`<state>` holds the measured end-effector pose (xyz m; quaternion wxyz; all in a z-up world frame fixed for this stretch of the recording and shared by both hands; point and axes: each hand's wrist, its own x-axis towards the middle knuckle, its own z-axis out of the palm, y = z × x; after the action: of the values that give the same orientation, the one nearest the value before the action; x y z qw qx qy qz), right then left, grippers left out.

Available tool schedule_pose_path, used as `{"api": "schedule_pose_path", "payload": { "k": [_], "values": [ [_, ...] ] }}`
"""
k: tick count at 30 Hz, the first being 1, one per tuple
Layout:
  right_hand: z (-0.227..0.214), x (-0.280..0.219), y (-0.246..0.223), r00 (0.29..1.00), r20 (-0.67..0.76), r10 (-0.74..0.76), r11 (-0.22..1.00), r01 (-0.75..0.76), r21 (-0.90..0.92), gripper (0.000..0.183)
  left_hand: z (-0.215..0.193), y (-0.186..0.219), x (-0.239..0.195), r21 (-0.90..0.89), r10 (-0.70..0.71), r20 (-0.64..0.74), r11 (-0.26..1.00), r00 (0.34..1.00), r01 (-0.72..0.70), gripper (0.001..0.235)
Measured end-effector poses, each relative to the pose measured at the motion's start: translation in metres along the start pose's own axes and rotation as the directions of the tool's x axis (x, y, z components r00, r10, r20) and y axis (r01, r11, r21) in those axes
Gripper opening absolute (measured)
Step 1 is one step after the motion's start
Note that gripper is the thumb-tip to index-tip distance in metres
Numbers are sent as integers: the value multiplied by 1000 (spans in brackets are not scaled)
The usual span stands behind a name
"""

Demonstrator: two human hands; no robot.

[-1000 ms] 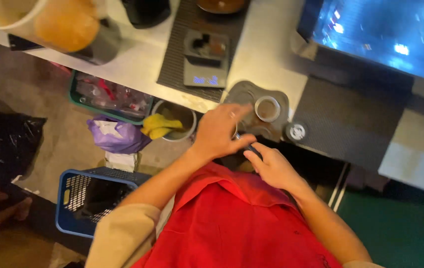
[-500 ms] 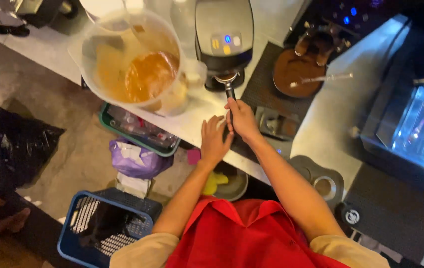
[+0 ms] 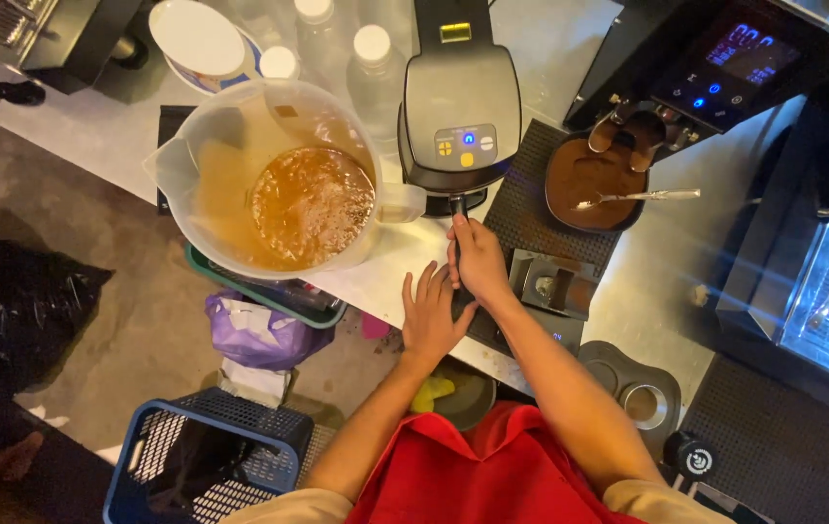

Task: The person prepares espresso by dosing coffee grounds into a portafilter, tamping the grounds, and cleaning the portafilter rim. The process is repeated for a second dose. The person uses a scale, tamper, and spoon during the task.

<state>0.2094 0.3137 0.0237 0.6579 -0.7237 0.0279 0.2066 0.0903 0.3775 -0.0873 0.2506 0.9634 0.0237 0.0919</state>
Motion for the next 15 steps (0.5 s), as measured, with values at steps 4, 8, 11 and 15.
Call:
{"api": "schedule_pose_path", "payload": {
  "k": [4,8,11,15],
  "values": [
    [3,-5,2,1000,-14,23,1000,-23,1,43,2,-3,-3,4,-15,20,1000,1000,14,56],
    [2,-9,-5,1000,-23,18,1000,-18,-4,42,0,0,-3,6,-37,49,999,998,37,57],
    [-2,-10,7,1000,-30,7,1000,-8,-19,42,-4,8,-8,-26,-46,66,999,997,47,56],
    [7,-5,6,999,-34,24,999,-23,37,40,-3,1,-4,18,-37,49,999,998,36,51]
  ]
}}
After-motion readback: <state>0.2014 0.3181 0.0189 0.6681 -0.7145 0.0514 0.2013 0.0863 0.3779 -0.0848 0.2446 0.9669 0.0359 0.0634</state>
